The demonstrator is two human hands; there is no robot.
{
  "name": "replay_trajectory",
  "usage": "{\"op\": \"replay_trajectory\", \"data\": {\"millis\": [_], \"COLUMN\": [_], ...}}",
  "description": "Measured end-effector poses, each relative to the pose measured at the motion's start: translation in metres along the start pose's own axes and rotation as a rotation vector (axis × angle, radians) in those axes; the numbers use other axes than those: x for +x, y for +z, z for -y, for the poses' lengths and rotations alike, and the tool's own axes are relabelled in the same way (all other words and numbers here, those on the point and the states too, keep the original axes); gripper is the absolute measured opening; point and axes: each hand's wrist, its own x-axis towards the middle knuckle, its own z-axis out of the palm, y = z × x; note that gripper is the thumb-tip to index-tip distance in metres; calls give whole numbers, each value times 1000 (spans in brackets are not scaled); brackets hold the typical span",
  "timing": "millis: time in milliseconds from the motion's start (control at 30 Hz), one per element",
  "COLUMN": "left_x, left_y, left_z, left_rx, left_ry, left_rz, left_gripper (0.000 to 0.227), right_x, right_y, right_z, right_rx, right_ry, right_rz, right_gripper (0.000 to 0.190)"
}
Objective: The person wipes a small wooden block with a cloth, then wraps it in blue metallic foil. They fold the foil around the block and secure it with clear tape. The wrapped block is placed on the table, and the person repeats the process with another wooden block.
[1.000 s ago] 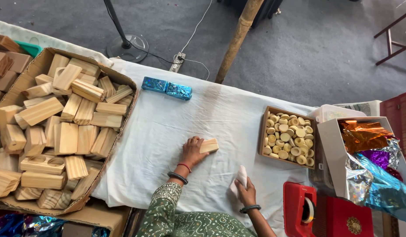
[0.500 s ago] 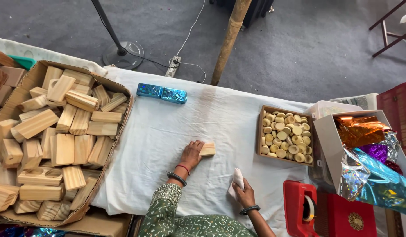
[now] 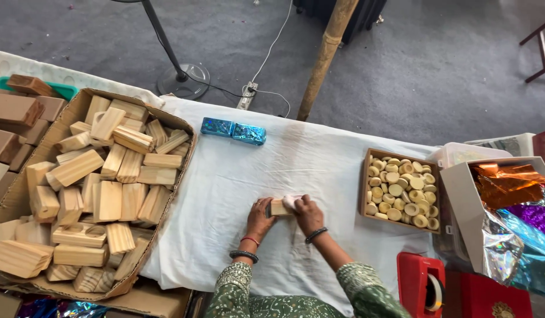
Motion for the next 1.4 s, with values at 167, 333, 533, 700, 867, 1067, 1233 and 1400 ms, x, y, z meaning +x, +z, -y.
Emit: {"op": "replay_trajectory", "data": {"millis": [167, 333, 533, 700, 867, 1067, 1233, 1400], "left_x": [4, 5, -1, 5, 6, 30, 36, 26], "left_y": [31, 3, -4, 2, -9, -13, -13, -7], "left_z": [44, 10, 4, 10, 2, 3, 5, 6], "left_rx": [-41, -38, -51, -52, 0, 1, 8, 41], "left_ry": [103, 18, 70, 11, 54, 107, 104, 114], "left_rz": [-90, -19, -31, 8, 19, 123, 164, 111], "left_gripper": [60, 64, 65, 63, 66, 64, 66, 71], "right_x": [-7, -2, -8, -5, 19, -7, -34, -41], "right_y": [40, 5, 8, 37, -9, 52, 38, 28], "right_z": [37, 29, 10, 25, -11, -76, -57, -34], "right_rx": [54, 94, -7, 33, 210, 579, 406, 322], "right_ry": [-230, -244, 114, -203, 141, 313, 470, 361], "right_rz": [-124, -41, -30, -11, 210, 142, -8, 45], "right_gripper": [16, 19, 23, 19, 39, 39, 34, 32]}}
